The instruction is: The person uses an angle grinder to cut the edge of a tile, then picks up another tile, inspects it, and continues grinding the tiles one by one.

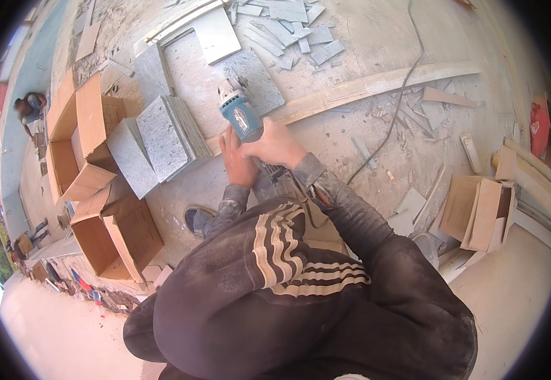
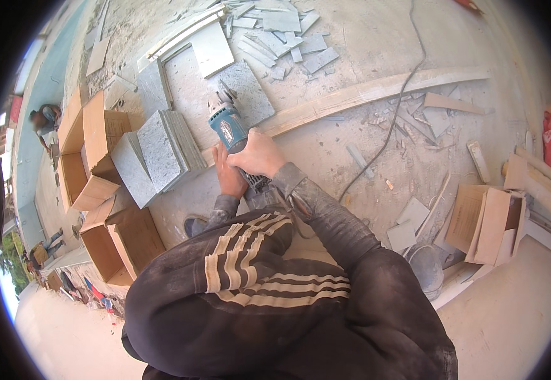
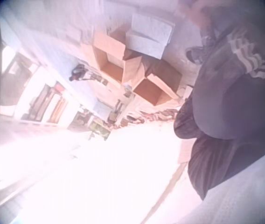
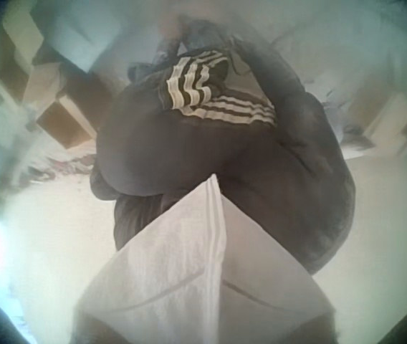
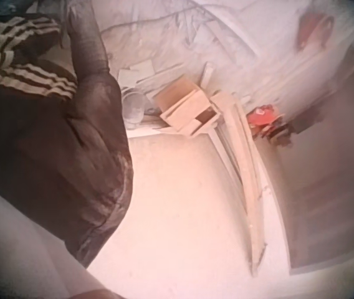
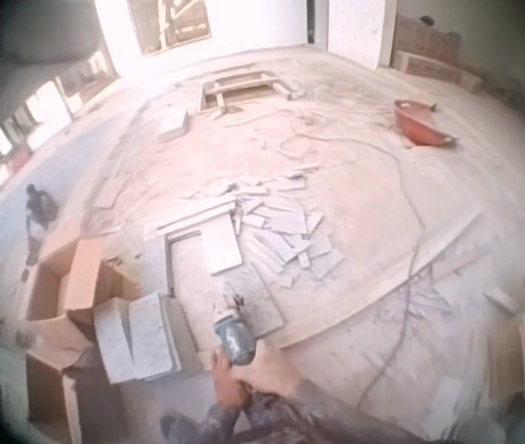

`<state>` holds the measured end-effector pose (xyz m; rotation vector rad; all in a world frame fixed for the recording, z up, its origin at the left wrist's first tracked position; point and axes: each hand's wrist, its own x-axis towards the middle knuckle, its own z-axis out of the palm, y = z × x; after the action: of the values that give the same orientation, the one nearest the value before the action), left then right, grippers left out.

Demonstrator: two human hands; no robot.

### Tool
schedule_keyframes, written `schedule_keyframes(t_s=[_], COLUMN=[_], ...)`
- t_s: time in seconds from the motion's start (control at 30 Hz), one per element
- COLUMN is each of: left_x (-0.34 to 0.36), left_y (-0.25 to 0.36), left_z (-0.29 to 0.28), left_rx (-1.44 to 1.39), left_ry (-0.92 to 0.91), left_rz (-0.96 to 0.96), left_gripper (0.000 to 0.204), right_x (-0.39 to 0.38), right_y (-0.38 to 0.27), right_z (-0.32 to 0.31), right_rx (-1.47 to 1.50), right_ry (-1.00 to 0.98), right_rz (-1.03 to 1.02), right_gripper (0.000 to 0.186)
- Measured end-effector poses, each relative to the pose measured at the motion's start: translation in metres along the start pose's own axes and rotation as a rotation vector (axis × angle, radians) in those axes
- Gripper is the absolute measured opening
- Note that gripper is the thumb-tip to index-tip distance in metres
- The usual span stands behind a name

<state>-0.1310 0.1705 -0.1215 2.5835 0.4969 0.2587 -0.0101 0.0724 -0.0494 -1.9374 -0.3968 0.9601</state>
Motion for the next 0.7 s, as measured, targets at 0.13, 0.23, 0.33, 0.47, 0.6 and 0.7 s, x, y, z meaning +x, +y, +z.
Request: schedule_keyframes(t_s=[0.13, 0.23, 0.33, 0.47, 0.6, 0.7], left_x=[-0.003, -0.004, -0.007, -0.011, -0.022, -0.025], left_y=[-0.006, -0.010, -0.012, -0.029, -0.045, -0.047], left_z=[0.002, 0.002, 0.007, 0.014, 0.033, 0.038], left_rx=[0.007, -0.040, -0.109, -0.104, -0.494, -0.588], left_ry=[-0.035, -0.038, 0.014, -0.050, -0.006, 0.000], left_rz=[0.017, 0.018, 0.005, 0.011, -0.203, -0.240], left_gripper=[0.059, 0.061, 0.056, 0.051, 0.051, 0.052], right_x=[-0.002, -0.003, -0.006, -0.009, -0.011, -0.014], right_y=[-0.004, -0.006, -0.008, -0.018, -0.021, -0.027], right_z=[0.006, 0.011, 0.013, 0.012, 0.017, 0.016], right_rx=[-0.037, -0.043, -0.010, 0.056, 0.056, 0.049], right_ry=[0.015, 0.025, 0.044, -0.038, -0.051, -0.043], right_rz=[-0.009, 0.001, 0.006, 0.080, 0.135, 0.158], right_gripper=[0.061, 0.062, 0.060, 0.081, 0.079, 0.079])
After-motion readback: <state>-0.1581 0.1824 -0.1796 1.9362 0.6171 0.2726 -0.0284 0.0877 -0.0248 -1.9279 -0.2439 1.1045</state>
